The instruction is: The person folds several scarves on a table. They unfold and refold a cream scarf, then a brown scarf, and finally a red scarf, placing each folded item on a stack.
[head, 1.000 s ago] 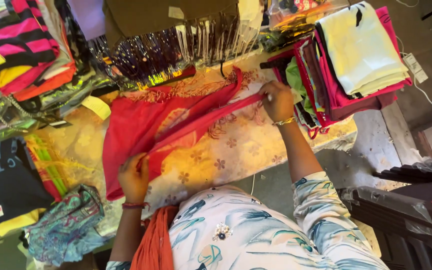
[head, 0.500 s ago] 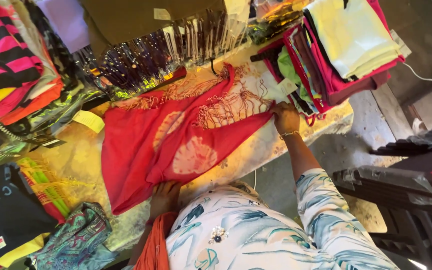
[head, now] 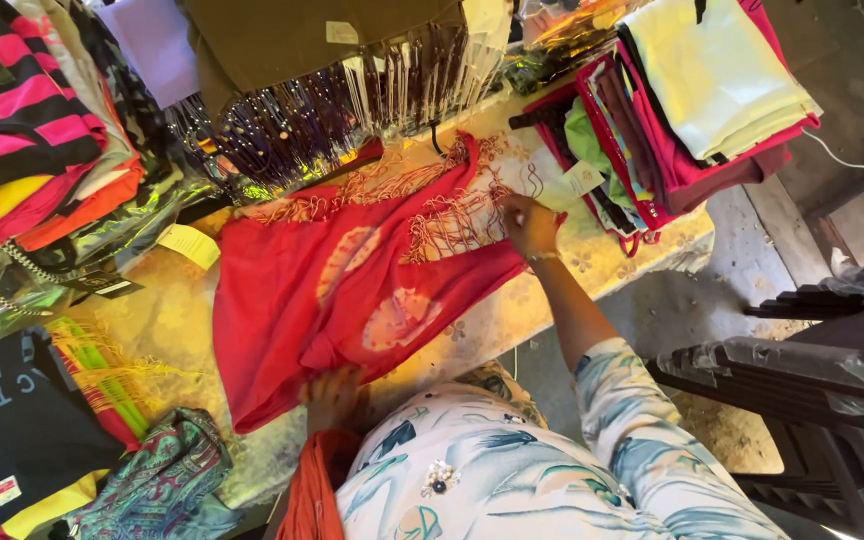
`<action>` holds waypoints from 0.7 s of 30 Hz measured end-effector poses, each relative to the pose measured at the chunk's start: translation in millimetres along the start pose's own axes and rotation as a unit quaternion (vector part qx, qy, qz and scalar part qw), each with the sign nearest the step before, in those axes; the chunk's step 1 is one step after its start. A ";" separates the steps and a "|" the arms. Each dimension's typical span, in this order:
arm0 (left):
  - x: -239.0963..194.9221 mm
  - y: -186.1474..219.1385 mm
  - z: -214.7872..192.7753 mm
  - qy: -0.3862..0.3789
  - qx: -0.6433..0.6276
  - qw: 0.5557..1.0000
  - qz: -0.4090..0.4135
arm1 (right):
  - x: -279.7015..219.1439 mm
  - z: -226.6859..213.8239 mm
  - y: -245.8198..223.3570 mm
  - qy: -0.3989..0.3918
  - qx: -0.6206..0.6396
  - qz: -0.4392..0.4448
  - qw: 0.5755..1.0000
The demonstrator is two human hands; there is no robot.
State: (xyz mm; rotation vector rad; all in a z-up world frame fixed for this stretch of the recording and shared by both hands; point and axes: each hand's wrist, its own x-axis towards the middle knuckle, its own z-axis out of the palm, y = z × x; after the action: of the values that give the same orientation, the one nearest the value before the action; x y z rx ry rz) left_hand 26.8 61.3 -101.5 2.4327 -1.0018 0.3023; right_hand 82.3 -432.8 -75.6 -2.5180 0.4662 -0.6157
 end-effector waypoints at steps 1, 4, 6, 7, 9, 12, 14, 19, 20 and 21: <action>-1.0 -6.6 5.5 -0.036 0.050 0.997 -0.050 | 7.5 17.8 3.7 -0.017 0.108 0.049 0.993; 23.2 -12.2 -21.7 0.009 0.073 0.981 -0.179 | 30.7 76.5 21.7 -0.045 0.314 0.189 0.929; 44.7 -18.8 -46.3 0.095 0.046 0.962 -0.251 | 50.6 99.8 20.8 -0.055 0.405 0.276 0.870; 51.5 -25.3 -55.1 0.081 0.028 0.961 -0.265 | 60.4 102.8 13.6 -0.048 0.421 0.339 0.840; 54.7 -33.5 -67.3 0.066 0.012 0.957 -0.283 | 71.9 100.9 -1.0 -0.047 0.434 0.402 0.805; 50.5 -46.7 -72.4 -0.075 -0.006 0.949 -0.306 | 87.6 123.9 12.8 -0.060 0.368 0.410 0.833; 40.9 -55.9 -70.2 -0.066 -0.093 0.946 -0.304 | 91.0 185.7 72.7 -0.016 0.397 0.299 0.868; 49.9 -51.9 -83.4 -0.026 -0.140 0.941 -0.308 | 148.2 75.5 -29.4 -0.031 0.487 0.341 0.804; 54.6 -50.1 -85.3 -0.025 -0.113 0.954 -0.278 | 161.2 53.3 -42.7 -0.031 0.539 0.333 0.773; 49.6 -57.0 -82.4 -0.025 -0.114 0.954 -0.278 | 167.7 28.9 -60.8 -0.030 0.539 0.333 0.774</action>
State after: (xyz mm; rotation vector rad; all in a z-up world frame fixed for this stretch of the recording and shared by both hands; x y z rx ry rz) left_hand 100.6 109.0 -32.5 2.3918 -0.3129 -0.0669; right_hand 249.9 -444.3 -9.0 -1.1490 0.6738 -0.3382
